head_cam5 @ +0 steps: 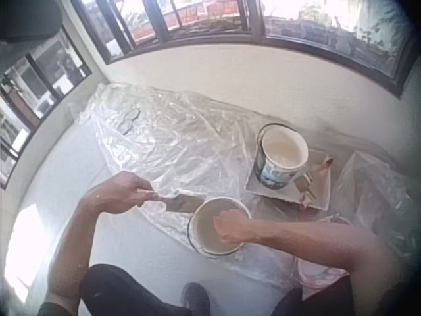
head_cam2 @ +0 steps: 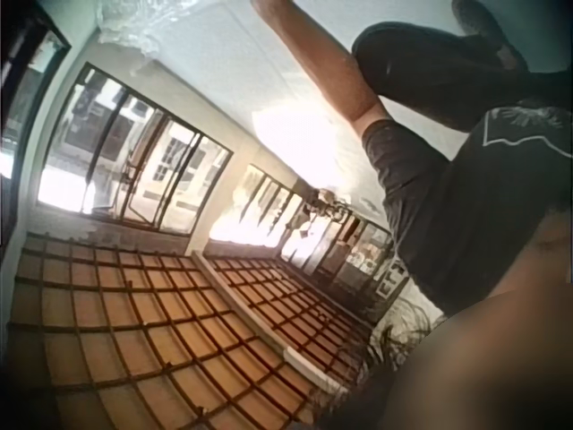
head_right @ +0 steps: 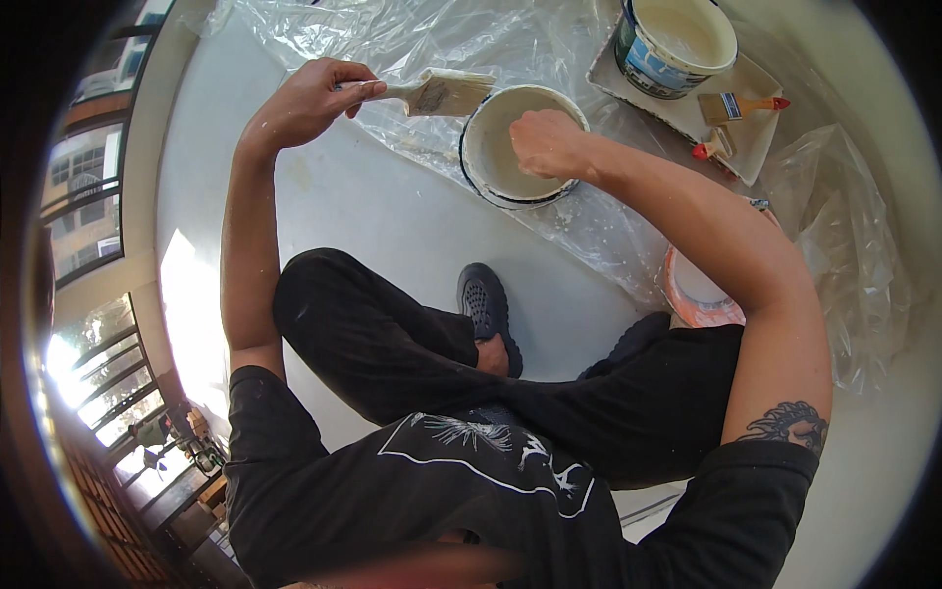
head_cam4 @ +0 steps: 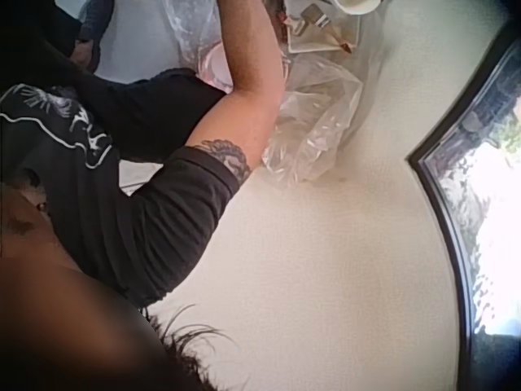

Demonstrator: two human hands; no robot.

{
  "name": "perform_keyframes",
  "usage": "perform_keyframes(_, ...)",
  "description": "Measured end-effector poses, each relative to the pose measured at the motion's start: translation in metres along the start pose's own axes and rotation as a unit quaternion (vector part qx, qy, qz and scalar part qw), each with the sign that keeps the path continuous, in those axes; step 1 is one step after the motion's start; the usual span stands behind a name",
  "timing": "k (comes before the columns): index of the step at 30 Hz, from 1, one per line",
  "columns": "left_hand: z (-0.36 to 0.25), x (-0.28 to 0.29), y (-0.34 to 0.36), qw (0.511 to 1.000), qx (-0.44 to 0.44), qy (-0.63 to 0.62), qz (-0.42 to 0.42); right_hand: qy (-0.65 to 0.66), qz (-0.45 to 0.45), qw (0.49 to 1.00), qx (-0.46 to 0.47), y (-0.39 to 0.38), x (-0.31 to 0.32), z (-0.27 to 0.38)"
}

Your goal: Mixing paint and preparation materials in buckets on a covered floor.

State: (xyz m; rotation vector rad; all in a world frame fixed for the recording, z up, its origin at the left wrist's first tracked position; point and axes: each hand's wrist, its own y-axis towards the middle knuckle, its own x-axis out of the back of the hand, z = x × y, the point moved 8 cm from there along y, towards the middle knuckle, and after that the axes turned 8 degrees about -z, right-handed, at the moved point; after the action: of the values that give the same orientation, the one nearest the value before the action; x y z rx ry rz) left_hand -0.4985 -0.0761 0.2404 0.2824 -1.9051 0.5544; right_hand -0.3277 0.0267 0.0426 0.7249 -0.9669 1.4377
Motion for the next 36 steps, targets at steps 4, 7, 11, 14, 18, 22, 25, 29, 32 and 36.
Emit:
perform_keyframes(4, -0.002, -0.001, 0.001, 1.000, 0.005, 0.000, 0.013, 0.075, -0.126, 0.989, 0.016, 0.001, 0.004, 0.007)
perform_keyframes(7, -0.002, -0.001, 0.000, 1.000, 0.001, -0.007, 0.010, 0.071, -0.184, 0.980, 0.033, 0.002, 0.007, -0.011)
perform_keyframes(11, 0.002, -0.001, -0.001, 1.000, 0.001, -0.001, 0.002, 0.104, -0.145, 0.983, 0.041, 0.007, 0.004, -0.027)
perform_keyframes(14, 0.001, -0.003, 0.002, 1.000, 0.000, 0.002, 0.005, -0.043, -0.075, 0.993, 0.076, 0.005, 0.002, -0.017)
perform_keyframes(18, -0.003, -0.003, 0.002, 1.000, 0.004, -0.001, 0.013, 0.029, -0.057, 0.996, 0.064, -0.004, 0.010, 0.003)
perform_keyframes(22, -0.004, -0.004, 0.004, 1.000, 0.018, -0.004, 0.016, 0.059, -0.112, 0.992, 0.009, 0.004, 0.014, 0.004)
perform_keyframes(25, -0.004, -0.004, 0.002, 1.000, 0.013, -0.009, 0.011, 0.106, -0.184, 0.977, 0.032, 0.006, 0.026, -0.006)
perform_keyframes(29, -0.004, -0.003, 0.002, 1.000, 0.012, -0.009, 0.013, 0.108, -0.182, 0.972, 0.105, -0.006, 0.028, -0.008)
perform_keyframes(32, -0.006, -0.004, 0.004, 1.000, 0.012, -0.013, 0.018, 0.065, -0.098, 0.989, 0.094, -0.014, 0.018, -0.001)
perform_keyframes(36, -0.011, -0.005, 0.004, 1.000, 0.007, -0.013, 0.015, 0.058, -0.062, 0.996, -0.026, -0.018, 0.025, -0.004)
